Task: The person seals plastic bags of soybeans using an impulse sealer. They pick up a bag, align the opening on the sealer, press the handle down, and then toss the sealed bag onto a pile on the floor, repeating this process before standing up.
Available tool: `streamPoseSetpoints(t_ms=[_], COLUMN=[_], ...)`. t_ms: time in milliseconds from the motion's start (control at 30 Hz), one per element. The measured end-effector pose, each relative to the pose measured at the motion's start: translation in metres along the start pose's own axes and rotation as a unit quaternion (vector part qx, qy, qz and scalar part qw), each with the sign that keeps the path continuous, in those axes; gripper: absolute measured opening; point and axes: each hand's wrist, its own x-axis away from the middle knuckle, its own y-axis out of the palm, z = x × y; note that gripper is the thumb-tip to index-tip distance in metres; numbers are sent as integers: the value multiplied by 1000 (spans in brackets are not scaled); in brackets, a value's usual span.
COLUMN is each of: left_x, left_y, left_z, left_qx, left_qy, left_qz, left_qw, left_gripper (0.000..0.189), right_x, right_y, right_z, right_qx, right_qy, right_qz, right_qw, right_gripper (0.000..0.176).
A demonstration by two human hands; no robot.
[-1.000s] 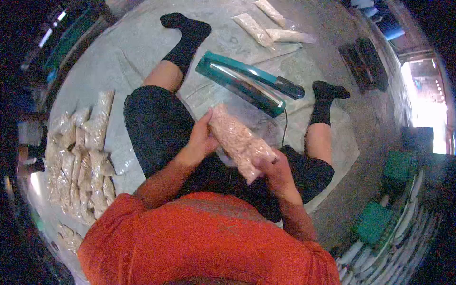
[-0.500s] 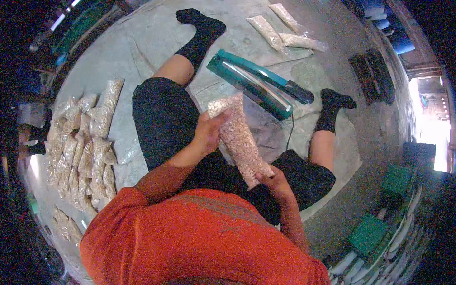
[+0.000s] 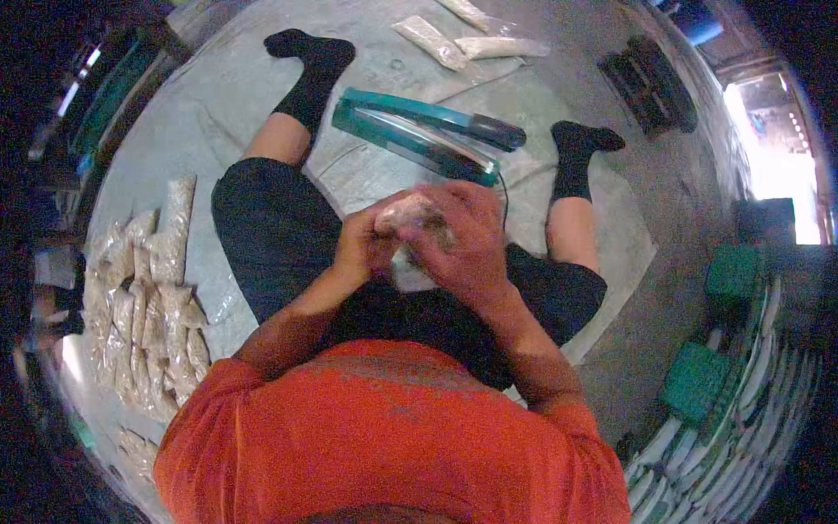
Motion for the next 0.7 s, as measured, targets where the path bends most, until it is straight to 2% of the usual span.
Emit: streamPoseSetpoints(t_ms=[33,67,133,167,233,267,333,367,433,467,500,533,567,600,633,667,700], left_x=[1,0,0,1,0,0,-2,-2,-1,-1,-1,-2,-6,-10,-14,-24,-26], left_y=[-1,0,-2,-2,-3,-2,0,2,2,2,4,7,13,19,26,29,34], left_z=[-6,-4,3,9,20,21,23,25,29,22,10,0,3,9,11,4,-11], left_qx=[-34,-34,-116,-118,-129,-129,-134,-130,-165,-163,-62,39,43,-62,-161,-195,-191], left_qy=[19,20,16,14,55,53,54,53,-8,-7,-71,-136,-137,-35,69,49,48], left_qz=[-7,-9,-27,-25,-10,-18,-28,-38,-61,-69,-86,-105,-120,-117,-108,-158,-159], left_qw=[999,999,993,993,990,990,989,989,984,984,992,984,982,991,979,967,968], left_gripper=[50,50,54,54,51,51,47,47,43,43,47,51,51,60,70,104,104], right_x=[-6,-9,-10,-9,-3,-2,-4,-3,-1,-3,-3,-4,0,-7,0,13,23], right_y=[1,3,9,12,13,10,0,-9,-29,-39,-41,-45,-49,-61,-53,-36,-23], right_z=[0,3,10,12,17,20,34,46,71,72,78,84,87,55,59,73,86], right_qx=[-7,-7,-29,-32,-52,-50,-74,-68,-1,-10,-4,-17,-30,-21,-13,-58,-106], right_qy=[-39,-38,-47,-47,6,13,119,127,97,133,139,112,87,169,179,183,181], right_qz=[-3,-1,-41,-42,54,58,115,120,152,175,180,106,33,-51,-47,-55,-68], right_qw=[999,999,998,997,997,997,984,982,984,975,974,988,995,984,983,980,975], right_gripper=[38,38,24,24,13,13,7,7,10,12,12,12,12,16,16,18,20])
